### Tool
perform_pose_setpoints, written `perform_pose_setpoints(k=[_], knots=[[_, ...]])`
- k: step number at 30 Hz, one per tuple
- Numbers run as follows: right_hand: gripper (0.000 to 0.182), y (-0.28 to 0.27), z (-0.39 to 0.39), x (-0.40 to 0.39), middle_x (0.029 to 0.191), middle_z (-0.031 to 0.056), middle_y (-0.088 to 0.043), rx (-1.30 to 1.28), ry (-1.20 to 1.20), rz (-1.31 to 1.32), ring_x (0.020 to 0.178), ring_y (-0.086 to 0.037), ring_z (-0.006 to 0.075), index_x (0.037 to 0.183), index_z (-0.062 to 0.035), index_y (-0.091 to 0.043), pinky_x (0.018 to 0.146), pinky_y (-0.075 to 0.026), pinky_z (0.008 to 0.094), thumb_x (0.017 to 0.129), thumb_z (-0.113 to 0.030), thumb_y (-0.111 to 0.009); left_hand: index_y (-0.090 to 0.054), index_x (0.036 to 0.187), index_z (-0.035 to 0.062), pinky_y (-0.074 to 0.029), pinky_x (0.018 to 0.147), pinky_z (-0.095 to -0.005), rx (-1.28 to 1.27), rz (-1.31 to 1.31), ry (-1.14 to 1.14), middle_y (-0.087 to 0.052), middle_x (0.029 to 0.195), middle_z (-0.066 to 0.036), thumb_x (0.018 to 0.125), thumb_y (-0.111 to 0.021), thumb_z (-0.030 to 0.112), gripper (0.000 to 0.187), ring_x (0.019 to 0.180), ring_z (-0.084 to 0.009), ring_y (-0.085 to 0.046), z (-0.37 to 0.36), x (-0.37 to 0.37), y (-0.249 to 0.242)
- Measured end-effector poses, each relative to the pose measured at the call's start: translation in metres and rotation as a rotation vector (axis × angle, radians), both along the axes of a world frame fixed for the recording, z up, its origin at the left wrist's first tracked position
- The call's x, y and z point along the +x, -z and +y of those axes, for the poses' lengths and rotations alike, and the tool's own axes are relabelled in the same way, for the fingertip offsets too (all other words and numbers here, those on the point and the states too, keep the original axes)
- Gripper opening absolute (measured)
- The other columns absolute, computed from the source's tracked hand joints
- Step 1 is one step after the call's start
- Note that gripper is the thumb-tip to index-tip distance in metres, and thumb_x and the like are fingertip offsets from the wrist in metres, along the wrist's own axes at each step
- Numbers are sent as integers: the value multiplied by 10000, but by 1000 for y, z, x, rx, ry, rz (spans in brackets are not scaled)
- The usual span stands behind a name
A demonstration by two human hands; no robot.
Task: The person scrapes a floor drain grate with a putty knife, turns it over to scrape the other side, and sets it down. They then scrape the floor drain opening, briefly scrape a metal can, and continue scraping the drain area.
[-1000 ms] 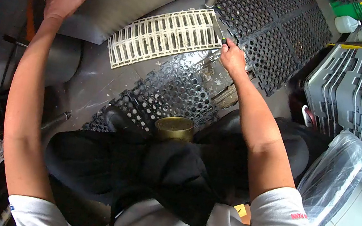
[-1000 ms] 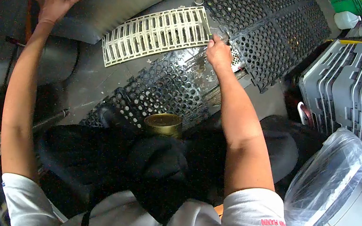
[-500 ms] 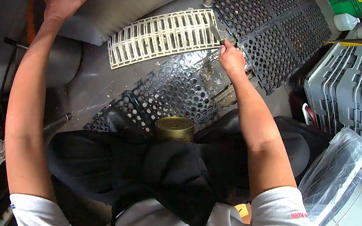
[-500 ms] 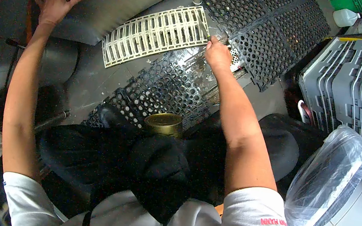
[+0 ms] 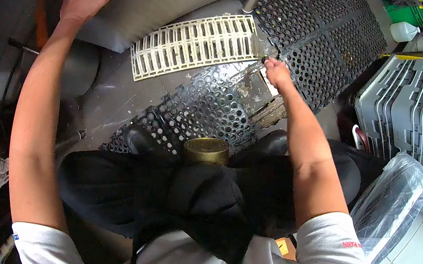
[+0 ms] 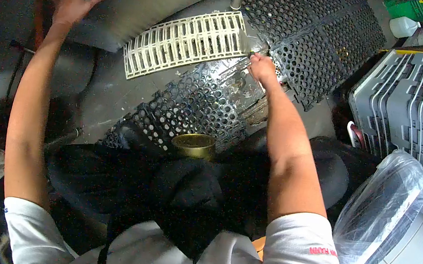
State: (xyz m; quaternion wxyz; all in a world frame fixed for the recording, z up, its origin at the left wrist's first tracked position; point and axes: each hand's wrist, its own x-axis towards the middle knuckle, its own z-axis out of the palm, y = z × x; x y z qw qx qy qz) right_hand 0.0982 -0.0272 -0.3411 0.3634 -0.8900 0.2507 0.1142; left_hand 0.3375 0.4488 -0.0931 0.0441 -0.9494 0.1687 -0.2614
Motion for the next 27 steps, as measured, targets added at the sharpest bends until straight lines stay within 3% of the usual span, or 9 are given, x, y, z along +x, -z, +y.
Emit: perform_pose_setpoints(k=[2, 3, 8, 12, 14, 17, 19, 21, 27], knots=[[416, -11, -11, 12, 870, 119, -713, 329, 131, 143, 662, -648, 221, 1302, -101, -626, 578, -508, 374, 988, -357, -531, -117, 1579, 387, -119, 1062, -802, -2, -15, 11, -177, 1609, -247, 677, -634, 829, 1129, 1479, -495, -118, -1, 2, 4], [394, -20, -9, 12, 693, 49, -605, 379, 206, 183, 473, -475, 143, 1281, -121, -641, 406, -364, 333, 998, -367, -519, -115, 1579, 388, -117, 1064, -801, 0, -18, 7, -176, 1610, -244, 677, -634, 829, 1130, 1480, -493, -118, -2, 3, 5], [318, -38, -6, -4, 612, 9, -504, 572, 316, 212, 424, -383, 111, 1244, -197, -597, 381, -276, 289, 1008, -385, -498, -111, 1579, 386, -120, 1061, -805, -22, -29, 30, -164, 1618, -230, 677, -633, 828, 1132, 1482, -488, -112, -6, -3, -3], [243, -7, -16, -42, 658, -19, -513, 985, 516, 144, 449, -362, 79, 1173, -265, -571, 403, -255, 245, 1046, -411, -424, -20, 1602, 212, 27, 1200, -600, -23, 484, -291, -1, 1637, -251, 607, -683, 829, 1345, 1512, -435, 37, -52, -48, -64], [272, -14, -8, -40, 651, -20, -508, 881, 557, 107, 429, -347, 81, 1200, -264, -574, 392, -255, 242, 1029, -443, -462, -27, 1602, 213, 24, 1198, -606, -30, 478, -292, -11, 1635, -254, 613, -678, 829, 1335, 1511, -438, 30, -50, -49, -65], [409, -13, -1, -28, 656, -12, -514, 698, 488, -48, 428, -354, 81, 1379, -255, -547, 385, -271, 251, 1006, -418, -505, -114, 1580, 383, -123, 1052, -814, -45, -16, 45, -151, 1621, -228, 676, -632, 830, 1134, 1482, -491, -105, -4, 0, 1], [460, -29, 6, -18, 862, 16, -652, 467, 364, -20, 627, -557, 119, 1371, -98, -586, 562, -472, 277, 989, -351, -554, -114, 1580, 382, -123, 1050, -816, -34, -23, 39, -149, 1622, -228, 677, -631, 830, 1133, 1482, -492, -105, -2, 2, 2], [463, -28, 16, -8, 1070, 63, -703, 466, 387, -93, 671, -596, 140, 1378, -78, -577, 645, -521, 302, 982, -318, -577, -114, 1580, 382, -124, 1048, -817, -24, -34, 29, -149, 1622, -229, 679, -629, 831, 1131, 1482, -492, -105, -4, 3, 1], [444, -19, 13, 0, 974, 82, -726, 377, 315, -50, 642, -609, 143, 1353, -56, -591, 641, -516, 312, 986, -304, -575, -114, 1578, 388, -118, 1048, -818, -29, -19, 13, -155, 1619, -232, 683, -627, 831, 1123, 1483, -488, -105, -1, 2, 4]])
